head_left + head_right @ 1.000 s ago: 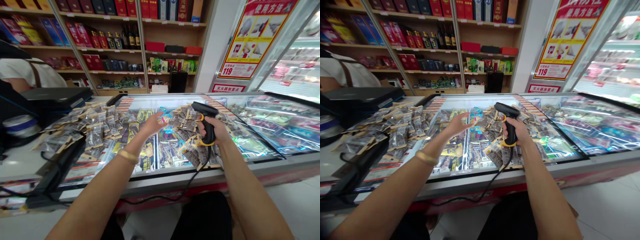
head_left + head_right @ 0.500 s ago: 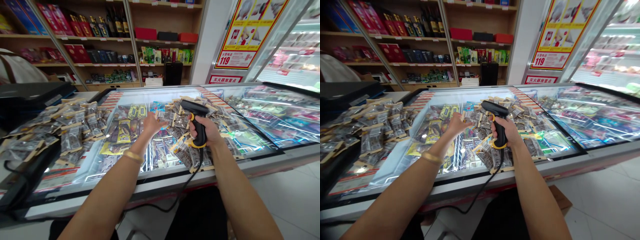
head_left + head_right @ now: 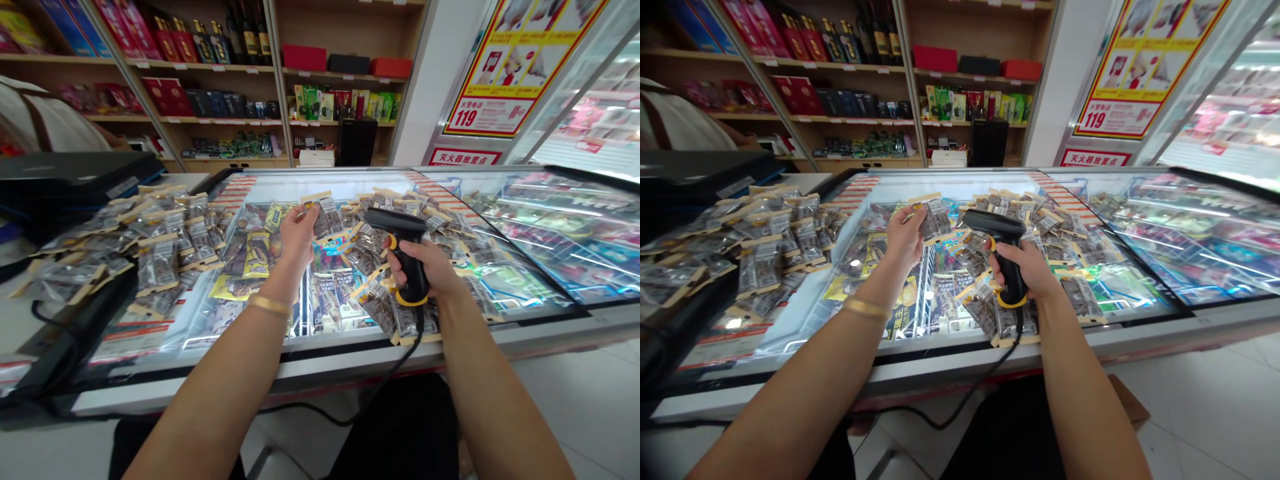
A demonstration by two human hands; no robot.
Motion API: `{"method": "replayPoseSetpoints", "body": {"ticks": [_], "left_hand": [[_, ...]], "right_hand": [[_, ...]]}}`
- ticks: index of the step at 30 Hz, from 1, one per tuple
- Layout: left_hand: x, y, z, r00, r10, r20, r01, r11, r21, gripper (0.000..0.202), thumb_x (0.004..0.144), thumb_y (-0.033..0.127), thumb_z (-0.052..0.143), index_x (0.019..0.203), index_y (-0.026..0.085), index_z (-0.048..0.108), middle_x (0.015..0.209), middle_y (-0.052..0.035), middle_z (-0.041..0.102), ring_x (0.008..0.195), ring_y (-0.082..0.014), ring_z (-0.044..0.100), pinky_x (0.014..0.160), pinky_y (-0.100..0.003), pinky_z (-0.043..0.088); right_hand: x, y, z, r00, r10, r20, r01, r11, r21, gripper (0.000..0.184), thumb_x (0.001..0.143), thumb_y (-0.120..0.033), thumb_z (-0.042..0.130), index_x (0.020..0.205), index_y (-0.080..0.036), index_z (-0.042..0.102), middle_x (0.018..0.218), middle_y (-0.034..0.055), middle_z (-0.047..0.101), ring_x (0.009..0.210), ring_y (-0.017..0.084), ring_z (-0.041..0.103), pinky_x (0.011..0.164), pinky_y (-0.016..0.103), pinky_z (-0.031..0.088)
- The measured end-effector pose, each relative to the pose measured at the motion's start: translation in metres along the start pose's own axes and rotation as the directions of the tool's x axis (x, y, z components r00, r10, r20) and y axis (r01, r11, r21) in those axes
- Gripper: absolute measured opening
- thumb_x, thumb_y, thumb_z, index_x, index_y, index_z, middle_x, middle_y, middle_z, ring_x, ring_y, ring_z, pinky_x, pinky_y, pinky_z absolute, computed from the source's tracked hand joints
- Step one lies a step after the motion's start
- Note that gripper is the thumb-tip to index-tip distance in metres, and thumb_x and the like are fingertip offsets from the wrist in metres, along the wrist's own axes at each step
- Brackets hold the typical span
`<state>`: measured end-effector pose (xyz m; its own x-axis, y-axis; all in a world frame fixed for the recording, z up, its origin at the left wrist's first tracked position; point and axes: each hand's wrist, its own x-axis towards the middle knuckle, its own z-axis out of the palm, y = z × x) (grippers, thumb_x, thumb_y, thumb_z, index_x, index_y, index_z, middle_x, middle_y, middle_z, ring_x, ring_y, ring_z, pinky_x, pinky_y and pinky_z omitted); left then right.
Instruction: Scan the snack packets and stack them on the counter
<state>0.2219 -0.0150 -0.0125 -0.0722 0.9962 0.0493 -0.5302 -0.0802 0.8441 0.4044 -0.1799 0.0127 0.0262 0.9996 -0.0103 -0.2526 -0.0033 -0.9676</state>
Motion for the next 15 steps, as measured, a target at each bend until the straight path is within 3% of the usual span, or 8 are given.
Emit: {"method": "replayPoseSetpoints", "body": {"ticks": [5,15], "left_hand": [[0.0026,-0.0012,-0.0011,0.998,0.070,-0.001,-0.070,0.997,0.012,0.032,0.058,0.033,0.087,0.078,0.021,0.065,0.071,0.0024,0.072,0.071,-0.0144,0.071,0.071,-0.026,0.056],[0.0023,0.0018,0.0003,0.994,0.110,0.027,-0.112,0.992,0.065,0.034,0.060,0.039,0.088,0.080,0.020,0.069,0.077,-0.0007,0.076,0.079,-0.0172,0.073,0.073,-0.027,0.055]], "right_hand": [[0.0009,-0.0002,0.0040,0.998,0.038,0.051,-0.035,0.997,-0.070,0.043,0.069,-0.051,0.083,0.086,-0.018,0.060,0.059,-0.0020,0.059,0.041,0.011,0.051,0.038,0.023,0.041],[0.0042,0.0017,0.0046,0.990,0.095,0.108,-0.082,0.990,-0.116,0.040,0.072,-0.050,0.083,0.087,-0.018,0.063,0.058,-0.0023,0.060,0.039,0.011,0.051,0.036,0.023,0.042]]}}
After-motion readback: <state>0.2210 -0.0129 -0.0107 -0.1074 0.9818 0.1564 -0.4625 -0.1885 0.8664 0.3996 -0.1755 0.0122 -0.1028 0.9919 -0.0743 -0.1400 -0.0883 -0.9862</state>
